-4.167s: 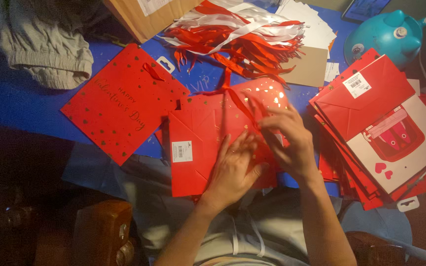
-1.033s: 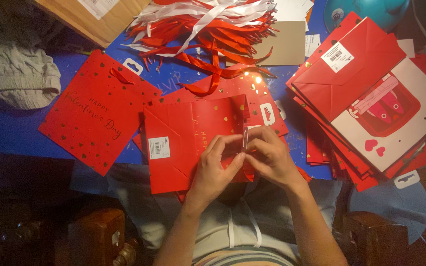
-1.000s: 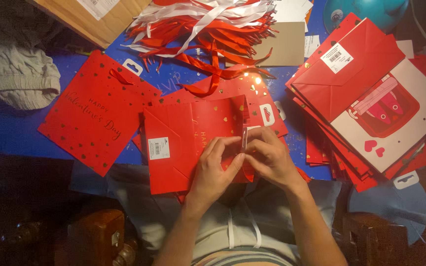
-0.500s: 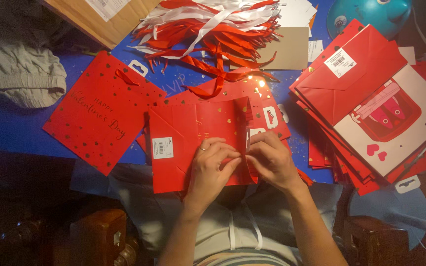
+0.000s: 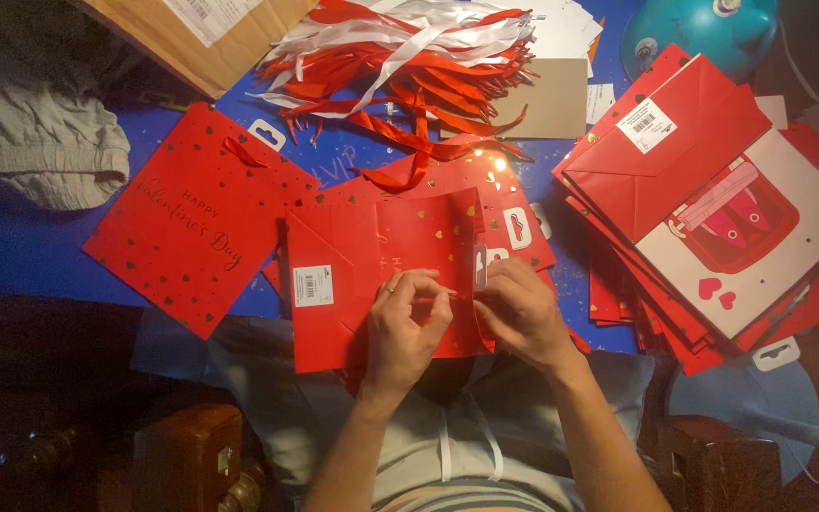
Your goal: The person assembles red Valentine's Day gift bags by threading red ribbons through white plastic handles and tying them. They handle multiple flat bags, pull ribbons through the handle slots, and secure the ribbons by hand.
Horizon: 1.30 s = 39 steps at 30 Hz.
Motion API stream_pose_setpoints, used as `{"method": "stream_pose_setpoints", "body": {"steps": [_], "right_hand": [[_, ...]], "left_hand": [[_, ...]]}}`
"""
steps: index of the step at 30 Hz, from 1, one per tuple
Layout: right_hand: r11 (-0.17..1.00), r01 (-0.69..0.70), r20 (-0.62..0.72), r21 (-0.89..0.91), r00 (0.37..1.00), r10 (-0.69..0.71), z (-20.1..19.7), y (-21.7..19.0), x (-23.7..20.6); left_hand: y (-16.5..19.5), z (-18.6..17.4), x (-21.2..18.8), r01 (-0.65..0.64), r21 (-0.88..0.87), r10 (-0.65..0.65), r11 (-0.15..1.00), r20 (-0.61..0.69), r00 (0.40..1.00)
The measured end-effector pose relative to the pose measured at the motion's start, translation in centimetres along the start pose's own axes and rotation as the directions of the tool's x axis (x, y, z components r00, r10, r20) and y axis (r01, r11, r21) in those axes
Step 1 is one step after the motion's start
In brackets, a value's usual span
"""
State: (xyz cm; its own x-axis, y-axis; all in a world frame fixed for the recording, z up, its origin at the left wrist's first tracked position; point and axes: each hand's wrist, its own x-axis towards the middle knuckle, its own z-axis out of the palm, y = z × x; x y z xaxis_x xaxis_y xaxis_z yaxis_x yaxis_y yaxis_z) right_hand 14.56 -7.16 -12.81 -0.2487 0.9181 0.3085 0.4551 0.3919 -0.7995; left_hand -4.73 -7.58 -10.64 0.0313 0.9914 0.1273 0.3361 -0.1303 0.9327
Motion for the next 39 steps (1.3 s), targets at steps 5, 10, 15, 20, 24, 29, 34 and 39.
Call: {"method": "stream_pose_setpoints", "body": {"steps": [5, 10, 15, 20, 24, 29, 34, 39], "right_hand": [[1.0, 0.01, 0.001, -0.009, 1.0, -0.01, -0.1, 0.0, -0.1], [0.999, 0.029, 0.001, -0.039, 1.0, -0.029, -0.1, -0.2, -0.3], [0.998, 0.061, 0.024, -0.014, 0.998, -0.061, -0.5, -0.6, -0.4], [0.998, 0.064, 0.019, 0.002, 0.998, -0.064, -0.5, -1.0, -0.2], [0.998, 0.047, 0.0, -0.032, 0.999, -0.047, -0.3, -1.2, -0.1], [0.996, 0.071, -0.034, -0.055, 0.997, -0.073, -0.2, -1.1, -0.1], [0.995, 0.069, -0.043, -0.068, 0.996, -0.072, -0.3, -1.1, -0.1], [0.993, 0.089, -0.045, -0.075, 0.995, -0.093, -0.3, -1.1, -0.1]], "left_hand": [[-0.1, -0.1, -0.1, -0.081, 0.058, 0.08, 0.995, 0.024, 0.996], [-0.1, 0.1, -0.1, -0.178, 0.142, 0.174, 0.974, 0.037, 0.984], [0.4, -0.1, -0.2, -0.143, 0.139, 0.139, 0.98, 0.038, 0.99], [0.7, -0.6, 0.1, -0.221, 0.173, 0.207, 0.96, 0.094, 0.974], [0.3, -0.6, 0.0, -0.211, 0.164, 0.198, 0.964, 0.091, 0.976], [-0.6, -0.1, -0.7, -0.072, 0.021, 0.072, 0.997, 0.023, 0.997], [-1.5, -0.5, -1.1, 0.146, -0.432, -0.122, 0.89, 0.082, 0.989], [-0.8, -1.0, -0.5, 0.104, -0.342, -0.04, 0.934, 0.19, 0.981]]}}
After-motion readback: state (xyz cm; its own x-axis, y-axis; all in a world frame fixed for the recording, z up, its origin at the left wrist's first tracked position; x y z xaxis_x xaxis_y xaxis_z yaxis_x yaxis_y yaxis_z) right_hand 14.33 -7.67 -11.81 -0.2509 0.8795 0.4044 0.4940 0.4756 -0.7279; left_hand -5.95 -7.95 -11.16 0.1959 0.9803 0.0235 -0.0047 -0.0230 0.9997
